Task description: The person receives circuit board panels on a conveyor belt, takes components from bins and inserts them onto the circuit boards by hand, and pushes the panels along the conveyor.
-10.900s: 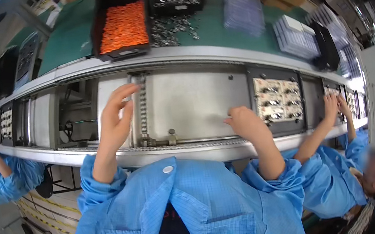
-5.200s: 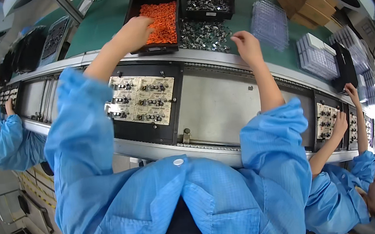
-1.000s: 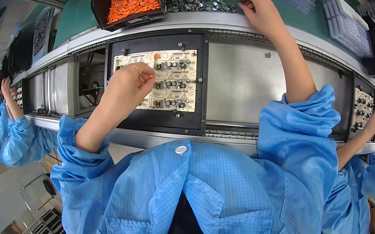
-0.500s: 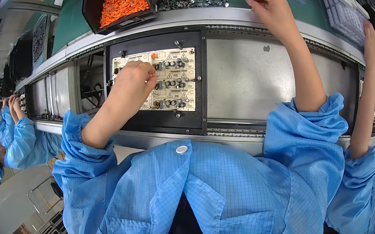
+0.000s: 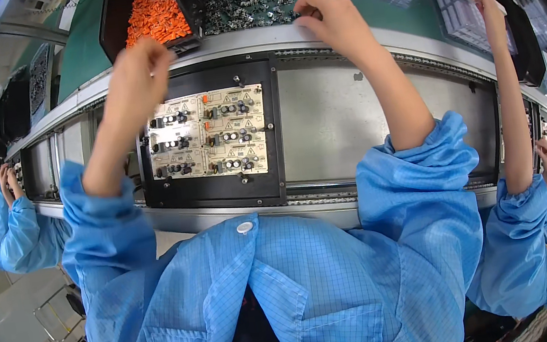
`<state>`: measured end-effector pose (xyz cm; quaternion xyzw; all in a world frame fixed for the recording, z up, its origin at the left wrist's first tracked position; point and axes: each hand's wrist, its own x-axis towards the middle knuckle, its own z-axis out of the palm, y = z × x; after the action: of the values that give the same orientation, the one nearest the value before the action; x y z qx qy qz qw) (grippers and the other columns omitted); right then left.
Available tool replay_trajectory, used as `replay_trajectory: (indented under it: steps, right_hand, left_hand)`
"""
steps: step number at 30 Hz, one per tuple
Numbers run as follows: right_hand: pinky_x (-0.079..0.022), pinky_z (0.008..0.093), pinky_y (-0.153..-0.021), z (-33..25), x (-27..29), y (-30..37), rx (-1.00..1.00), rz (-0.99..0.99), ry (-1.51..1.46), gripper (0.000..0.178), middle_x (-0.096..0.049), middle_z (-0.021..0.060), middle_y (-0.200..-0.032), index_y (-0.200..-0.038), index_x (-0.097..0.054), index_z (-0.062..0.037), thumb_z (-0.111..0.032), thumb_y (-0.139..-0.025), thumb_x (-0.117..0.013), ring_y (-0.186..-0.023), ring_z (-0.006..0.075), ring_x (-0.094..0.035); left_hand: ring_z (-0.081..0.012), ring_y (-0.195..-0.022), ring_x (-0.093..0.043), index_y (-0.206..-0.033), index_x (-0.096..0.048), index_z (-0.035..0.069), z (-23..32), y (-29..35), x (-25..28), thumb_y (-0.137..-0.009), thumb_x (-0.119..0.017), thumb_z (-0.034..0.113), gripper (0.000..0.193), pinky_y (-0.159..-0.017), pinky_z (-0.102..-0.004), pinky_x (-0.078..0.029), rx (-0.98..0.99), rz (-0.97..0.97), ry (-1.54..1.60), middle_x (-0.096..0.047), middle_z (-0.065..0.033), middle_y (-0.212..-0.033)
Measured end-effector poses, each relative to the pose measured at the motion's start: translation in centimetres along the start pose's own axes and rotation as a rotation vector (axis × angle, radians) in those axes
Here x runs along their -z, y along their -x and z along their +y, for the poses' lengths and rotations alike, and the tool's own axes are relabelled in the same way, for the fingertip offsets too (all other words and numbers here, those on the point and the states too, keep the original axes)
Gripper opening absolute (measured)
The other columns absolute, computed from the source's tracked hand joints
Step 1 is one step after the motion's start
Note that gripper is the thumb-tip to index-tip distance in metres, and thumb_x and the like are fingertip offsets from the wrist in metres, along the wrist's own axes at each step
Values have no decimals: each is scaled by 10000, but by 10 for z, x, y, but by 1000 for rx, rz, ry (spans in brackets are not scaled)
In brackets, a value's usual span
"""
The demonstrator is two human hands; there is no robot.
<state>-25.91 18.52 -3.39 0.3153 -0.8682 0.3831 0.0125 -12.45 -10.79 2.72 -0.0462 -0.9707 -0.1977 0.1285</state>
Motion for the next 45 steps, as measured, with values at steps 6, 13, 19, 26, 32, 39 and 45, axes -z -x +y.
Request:
replay_trajectory:
  steps: [6,13,19,26,32,39,45]
  right_hand:
    - [-516,287,-730,-5,-22,-13,-105,45,107,199,-689,103,-854,-1004,-671,-26,-59,-807,-666,-769,171,-653]
    - [-507,249,-753,0,-5,-9,-175,106,57,183,-684,68,-886,-998,-676,3,-28,-823,-632,-803,114,-638]
    - [-485,240,-781,-39,-7,26,4,-46,-152,170,-639,58,-948,-994,-667,13,31,-839,-601,-865,122,-607]
    - [-509,300,-702,-108,-35,83,118,-249,-107,152,-629,107,-965,-948,-660,10,49,-804,-634,-832,219,-627]
    - [-523,349,-714,-119,-43,88,127,-235,-19,255,-626,125,-943,-1043,-609,-13,71,-803,-611,-829,258,-633]
    - [-531,356,-709,-123,-50,87,20,-279,27,361,-622,147,-886,-1162,-512,-53,57,-827,-590,-836,293,-641]
    - [-518,410,-682,-129,-50,85,118,-300,193,375,-615,162,-864,-1143,-510,-78,53,-801,-590,-801,337,-626]
  left_hand:
    - [-364,-801,-635,-1020,-651,-1,-102,-88,-25,-881,-602,148,210,-744,-421,-499,-67,144,-482,-665,-182,-865]
    - [-410,-794,-639,-720,-647,-8,-113,-110,-36,-755,-613,54,79,-722,-460,-529,88,94,-426,-647,-241,-780]
    - [-422,-805,-621,-722,-625,-10,-119,-100,-33,-757,-620,69,87,-731,-479,-508,83,237,-215,-630,-249,-773]
    - [-449,-810,-599,-821,-550,-29,-126,-96,-36,-783,-568,41,82,-734,-501,-481,46,342,-113,-613,-272,-782]
    - [-439,-817,-607,-801,-604,-43,-126,-93,-34,-778,-561,28,86,-758,-485,-484,27,400,-142,-621,-275,-788]
    - [-407,-833,-626,-820,-686,-51,-92,-72,-5,-774,-613,58,140,-785,-448,-496,7,359,-28,-651,-255,-820]
    - [-362,-815,-635,-844,-684,-38,-68,-32,22,-797,-649,112,162,-773,-419,-498,56,270,114,-658,-228,-817]
